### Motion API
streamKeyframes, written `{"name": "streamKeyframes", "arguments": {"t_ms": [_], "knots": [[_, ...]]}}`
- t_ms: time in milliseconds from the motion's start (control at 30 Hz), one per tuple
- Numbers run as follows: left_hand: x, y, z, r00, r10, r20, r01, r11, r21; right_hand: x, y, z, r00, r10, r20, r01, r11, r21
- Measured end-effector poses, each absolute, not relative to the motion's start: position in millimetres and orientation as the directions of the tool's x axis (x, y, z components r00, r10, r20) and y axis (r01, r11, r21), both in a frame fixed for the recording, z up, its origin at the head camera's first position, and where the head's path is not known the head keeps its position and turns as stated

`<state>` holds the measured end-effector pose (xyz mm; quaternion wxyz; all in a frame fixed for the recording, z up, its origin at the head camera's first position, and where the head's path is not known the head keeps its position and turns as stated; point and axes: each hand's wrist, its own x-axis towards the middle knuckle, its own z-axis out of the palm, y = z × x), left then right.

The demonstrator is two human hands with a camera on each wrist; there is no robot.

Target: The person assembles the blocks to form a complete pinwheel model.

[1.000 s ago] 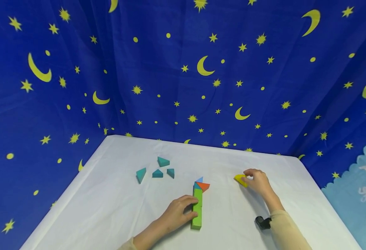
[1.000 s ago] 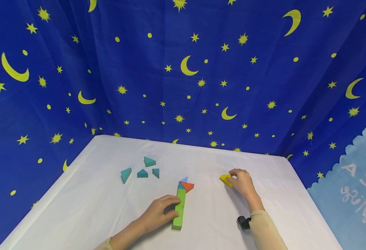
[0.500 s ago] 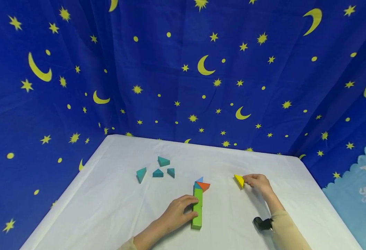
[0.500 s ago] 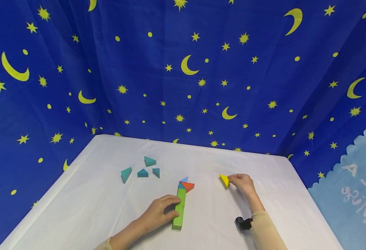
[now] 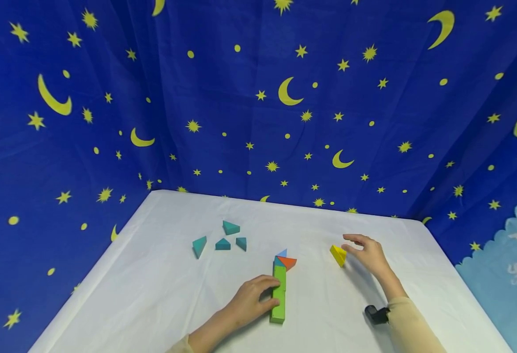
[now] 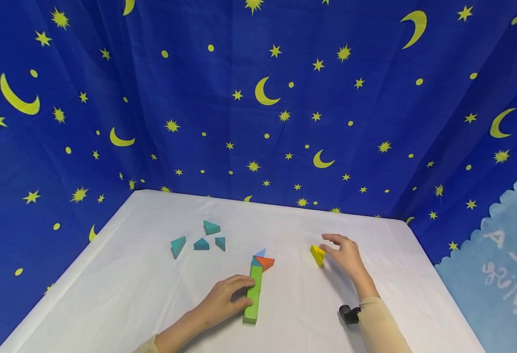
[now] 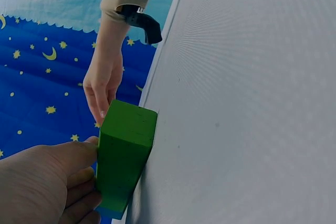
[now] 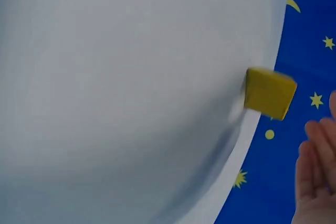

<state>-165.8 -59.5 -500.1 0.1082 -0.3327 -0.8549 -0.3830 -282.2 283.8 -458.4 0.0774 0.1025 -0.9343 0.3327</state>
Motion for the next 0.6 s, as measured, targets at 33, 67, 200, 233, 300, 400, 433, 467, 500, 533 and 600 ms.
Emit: {"name": "streamKeyframes", "arguments": {"t_ms": [33,67,200,233,300,400,433,467,500,533,600], "knots": [[-165.7,-59.6,-500.2,-0.757,0.485,0.437,0.649,0.487,0.585,-282.4,284.9,-458.7,-0.963,-0.162,0.215,-0.260,0.766,-0.588],[-165.5,-59.7,-500.4,-0.760,0.486,0.432,0.646,0.487,0.588,-282.1,285.8,-459.2,-0.962,-0.180,0.203,-0.266,0.769,-0.581],[-165.1,-59.9,-500.5,-0.764,0.486,0.424,0.640,0.490,0.592,-279.6,289.0,-463.9,-0.960,-0.246,0.133,-0.277,0.777,-0.566],[-165.1,-59.9,-500.3,-0.766,0.486,0.421,0.638,0.490,0.594,-279.0,289.2,-465.0,-0.958,-0.258,0.125,-0.282,0.775,-0.565],[-165.1,-59.7,-499.7,-0.767,0.487,0.419,0.637,0.491,0.595,-278.1,289.3,-466.4,-0.951,-0.283,0.124,-0.303,0.776,-0.553],[-165.1,-59.6,-498.9,-0.768,0.488,0.415,0.635,0.491,0.596,-277.9,288.8,-467.6,-0.945,-0.297,0.134,-0.321,0.783,-0.532],[-165.2,-59.6,-498.9,-0.767,0.489,0.415,0.635,0.491,0.596,-278.2,288.7,-468.0,-0.944,-0.301,0.133,-0.325,0.787,-0.525],[-165.3,-59.5,-498.9,-0.767,0.489,0.416,0.636,0.491,0.595,-278.7,288.7,-468.7,-0.943,-0.304,0.134,-0.329,0.791,-0.516],[-165.4,-59.6,-498.9,-0.767,0.489,0.415,0.636,0.491,0.596,-279.2,288.3,-469.3,-0.943,-0.304,0.132,-0.328,0.794,-0.511],[-165.5,-59.7,-499.0,-0.765,0.488,0.420,0.639,0.490,0.594,-279.4,287.1,-470.0,-0.947,-0.295,0.130,-0.319,0.797,-0.512],[-165.5,-60.3,-499.5,-0.757,0.489,0.434,0.649,0.487,0.584,-280.1,283.2,-472.0,-0.952,-0.276,0.135,-0.306,0.805,-0.508]]}}
